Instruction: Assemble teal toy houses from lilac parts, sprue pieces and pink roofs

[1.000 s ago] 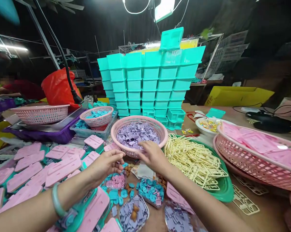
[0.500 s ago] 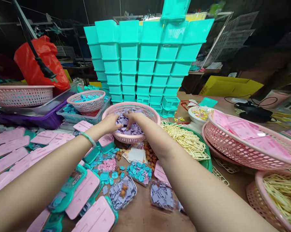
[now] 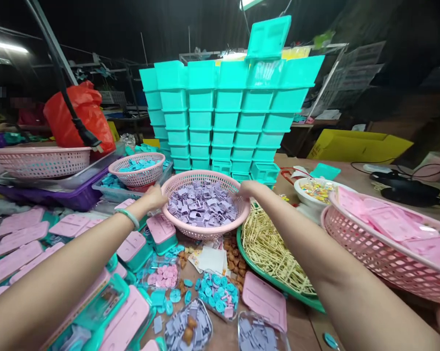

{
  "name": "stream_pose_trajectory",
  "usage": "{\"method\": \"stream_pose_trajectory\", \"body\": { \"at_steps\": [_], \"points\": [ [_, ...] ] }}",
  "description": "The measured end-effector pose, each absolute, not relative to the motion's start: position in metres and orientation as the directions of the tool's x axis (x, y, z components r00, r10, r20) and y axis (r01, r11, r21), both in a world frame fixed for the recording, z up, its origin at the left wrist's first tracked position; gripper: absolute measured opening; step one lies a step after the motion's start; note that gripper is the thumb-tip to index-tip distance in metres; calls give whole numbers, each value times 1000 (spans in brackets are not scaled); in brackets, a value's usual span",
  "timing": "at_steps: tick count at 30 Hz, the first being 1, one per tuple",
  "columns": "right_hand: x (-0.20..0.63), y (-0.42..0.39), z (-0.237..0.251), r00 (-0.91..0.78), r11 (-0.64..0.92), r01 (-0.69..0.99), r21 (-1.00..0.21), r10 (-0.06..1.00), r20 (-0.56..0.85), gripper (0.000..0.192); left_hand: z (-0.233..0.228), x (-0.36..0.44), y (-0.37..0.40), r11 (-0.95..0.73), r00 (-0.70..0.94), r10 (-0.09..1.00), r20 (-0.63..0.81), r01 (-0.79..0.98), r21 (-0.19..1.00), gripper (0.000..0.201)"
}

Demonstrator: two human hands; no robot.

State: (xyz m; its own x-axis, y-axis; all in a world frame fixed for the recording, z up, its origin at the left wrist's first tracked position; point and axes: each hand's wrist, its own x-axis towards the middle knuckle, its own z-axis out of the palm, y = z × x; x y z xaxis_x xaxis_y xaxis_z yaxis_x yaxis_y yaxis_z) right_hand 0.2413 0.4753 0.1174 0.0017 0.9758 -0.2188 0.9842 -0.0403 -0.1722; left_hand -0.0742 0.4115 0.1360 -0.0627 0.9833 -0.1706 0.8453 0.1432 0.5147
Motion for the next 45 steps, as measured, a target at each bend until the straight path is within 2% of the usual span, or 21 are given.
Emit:
{"method": "stream_pose_trajectory", "body": {
  "at_steps": [3,7,12,16,21,23,24,25,26,28,31,33,38,45],
  "points": [
    [252,471,106,92,-148,961,-233,967,-237,34,131,-81,409,312,-153,942,-298,725,614,34],
    [257,465,101,140,-216,895,-390,967,-215,35,131,-85,400,402,-196,915,-353,518,755,34],
    [264,453,117,134,-174,779,-602,985,-111,35,152,-99,381,374,-195,923,-332,242,895,28],
    [265,440,130,112,-79,752,-654,994,9,29,160,-100,361,288,-232,934,-272,39,957,19],
    [240,413,141,47,92,803,-589,975,216,26,152,-85,348,206,-254,939,-232,-125,971,11],
    [213,393,141,-93,243,806,-540,953,290,24,148,-79,347,202,-252,939,-236,-154,967,8],
    [197,383,140,-226,355,785,-509,927,298,17,148,-77,347,199,-248,940,-235,-161,967,7],
    [181,372,137,-475,560,718,-413,828,297,13,147,-75,347,192,-242,943,-229,-164,968,7],
    [166,363,134,-644,700,634,-330,713,277,12,147,-75,347,183,-237,946,-219,-164,969,8],
    [141,351,126,-778,802,561,-205,595,203,15,149,-76,346,160,-236,952,-196,-161,974,12],
    [122,349,117,-791,804,588,-87,595,143,22,151,-79,345,133,-243,955,-168,-155,979,18],
    [119,354,113,-779,791,609,-60,610,143,24,151,-81,344,125,-235,959,-159,-152,980,23],
    [119,361,108,-751,759,638,-129,651,115,16,151,-83,346,122,-217,964,-153,-147,982,29],
    [117,355,98,-697,713,668,-214,700,156,15,150,-82,346,114,-199,969,-143,-151,982,30]
  ]
}}
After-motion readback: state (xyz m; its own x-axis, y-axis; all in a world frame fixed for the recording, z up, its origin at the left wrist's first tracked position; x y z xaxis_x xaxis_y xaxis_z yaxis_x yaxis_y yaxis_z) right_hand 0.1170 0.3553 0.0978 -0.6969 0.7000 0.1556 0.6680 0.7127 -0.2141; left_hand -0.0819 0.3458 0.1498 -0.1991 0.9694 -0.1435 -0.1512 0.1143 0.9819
